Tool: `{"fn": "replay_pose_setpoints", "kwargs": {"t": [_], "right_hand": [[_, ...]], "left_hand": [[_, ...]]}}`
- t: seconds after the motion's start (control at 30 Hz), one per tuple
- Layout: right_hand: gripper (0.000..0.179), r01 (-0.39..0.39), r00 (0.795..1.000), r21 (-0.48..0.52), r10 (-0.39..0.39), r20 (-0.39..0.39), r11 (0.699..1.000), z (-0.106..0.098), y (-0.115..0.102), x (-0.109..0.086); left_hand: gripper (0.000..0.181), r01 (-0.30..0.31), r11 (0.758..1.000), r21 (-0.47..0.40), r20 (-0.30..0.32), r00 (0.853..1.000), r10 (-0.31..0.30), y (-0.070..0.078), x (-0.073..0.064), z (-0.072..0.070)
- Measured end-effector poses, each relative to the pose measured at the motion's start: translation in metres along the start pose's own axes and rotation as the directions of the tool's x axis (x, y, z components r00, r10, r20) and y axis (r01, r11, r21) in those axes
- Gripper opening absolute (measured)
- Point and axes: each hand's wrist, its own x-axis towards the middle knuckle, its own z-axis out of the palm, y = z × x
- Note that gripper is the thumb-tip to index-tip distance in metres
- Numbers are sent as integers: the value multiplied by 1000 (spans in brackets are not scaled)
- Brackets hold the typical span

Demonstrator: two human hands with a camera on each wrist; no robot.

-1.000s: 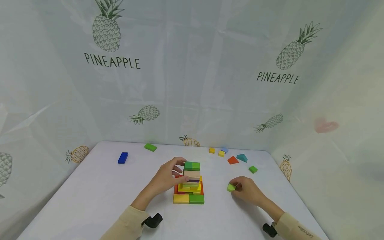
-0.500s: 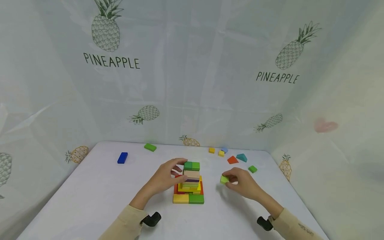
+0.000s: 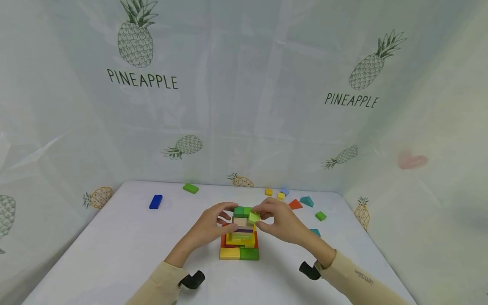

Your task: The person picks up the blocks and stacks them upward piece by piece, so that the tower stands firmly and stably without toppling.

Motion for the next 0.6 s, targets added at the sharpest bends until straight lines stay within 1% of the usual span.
{"fn": "replay_pose_setpoints", "kwargs": {"t": [0.1,0.13,0.27,0.43,0.6], "right_hand": [[32,-1,1000,-4,1,12,1000,7,-2,5],[32,-13,1000,-7,13,17,1000,9,-2,6],[29,-22,1000,-33,23,20,999,17,-3,8],[22,8,1000,-64,-9,-9,998,23,-2,6],[19,48,998,-93,-52,-40,994,25,1,3]], "left_hand": [[62,-4,1000,-7,2,1000,4,0,-1,0],[62,-5,1000,-9,4,1000,5,0,-1,0],[63,-1,1000,-11,11,1000,2,1,-1,-1],[63,-1,1000,0,11,1000,1,0,-1,-3],[63,5,1000,14,6,1000,-5,0,-1,-3]]}}
